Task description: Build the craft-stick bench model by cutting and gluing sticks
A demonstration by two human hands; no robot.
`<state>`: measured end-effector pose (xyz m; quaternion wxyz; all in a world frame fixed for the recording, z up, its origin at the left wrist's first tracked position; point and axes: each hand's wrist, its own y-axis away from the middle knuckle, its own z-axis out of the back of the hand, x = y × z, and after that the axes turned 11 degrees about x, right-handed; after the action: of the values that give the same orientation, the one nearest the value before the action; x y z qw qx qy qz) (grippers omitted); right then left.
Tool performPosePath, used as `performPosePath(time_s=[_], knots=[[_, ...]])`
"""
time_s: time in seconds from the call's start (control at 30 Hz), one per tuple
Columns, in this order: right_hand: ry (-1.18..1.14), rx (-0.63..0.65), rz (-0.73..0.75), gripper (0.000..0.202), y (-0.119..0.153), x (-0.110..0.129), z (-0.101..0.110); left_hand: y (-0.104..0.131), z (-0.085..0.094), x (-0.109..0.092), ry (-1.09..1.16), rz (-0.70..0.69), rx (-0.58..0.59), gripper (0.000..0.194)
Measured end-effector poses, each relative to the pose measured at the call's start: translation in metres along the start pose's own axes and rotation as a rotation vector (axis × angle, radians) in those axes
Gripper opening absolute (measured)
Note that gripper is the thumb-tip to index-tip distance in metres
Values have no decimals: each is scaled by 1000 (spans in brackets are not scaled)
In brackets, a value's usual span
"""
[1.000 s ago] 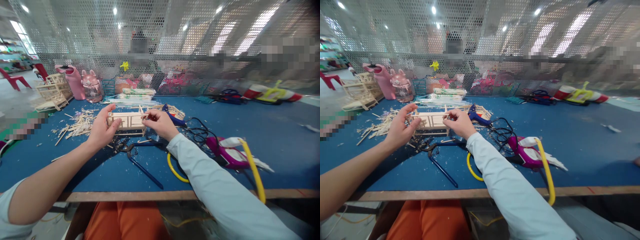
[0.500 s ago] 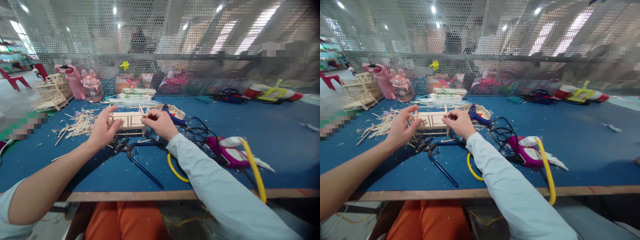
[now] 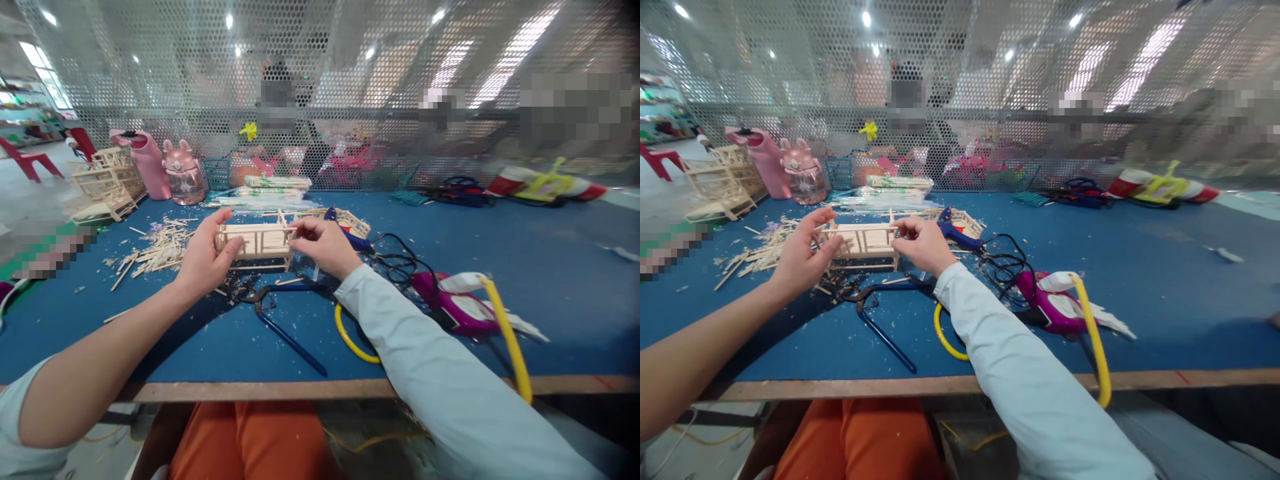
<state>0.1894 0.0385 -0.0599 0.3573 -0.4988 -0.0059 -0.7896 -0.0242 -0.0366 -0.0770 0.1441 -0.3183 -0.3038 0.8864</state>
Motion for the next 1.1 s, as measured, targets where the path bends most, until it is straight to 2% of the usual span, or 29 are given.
performPosePath(time_s=[0.1, 0.23, 0.33, 0.4, 0.57, 0.87, 1.1], knots=[[-132, -59, 29, 35, 0, -6, 5, 0, 1, 1, 28, 6, -12, 41], [-157, -87, 5, 32, 1, -10, 6, 1, 5, 3, 43, 31, -4, 41], [-183, -132, 34, 45, 3, -8, 6, 0, 8, 3, 37, 39, -11, 36], [-210, -152, 53, 46, 4, -5, 6, -2, 10, 3, 16, 29, -9, 29], [-135, -25, -12, 23, 4, -3, 1, -4, 10, 3, 36, 66, -9, 24], [-36, 151, -53, 18, -7, -2, -2, -3, 10, 4, 71, 78, -8, 23], [-55, 167, -43, 24, -9, -7, 2, -3, 9, 3, 71, 79, -8, 22]])
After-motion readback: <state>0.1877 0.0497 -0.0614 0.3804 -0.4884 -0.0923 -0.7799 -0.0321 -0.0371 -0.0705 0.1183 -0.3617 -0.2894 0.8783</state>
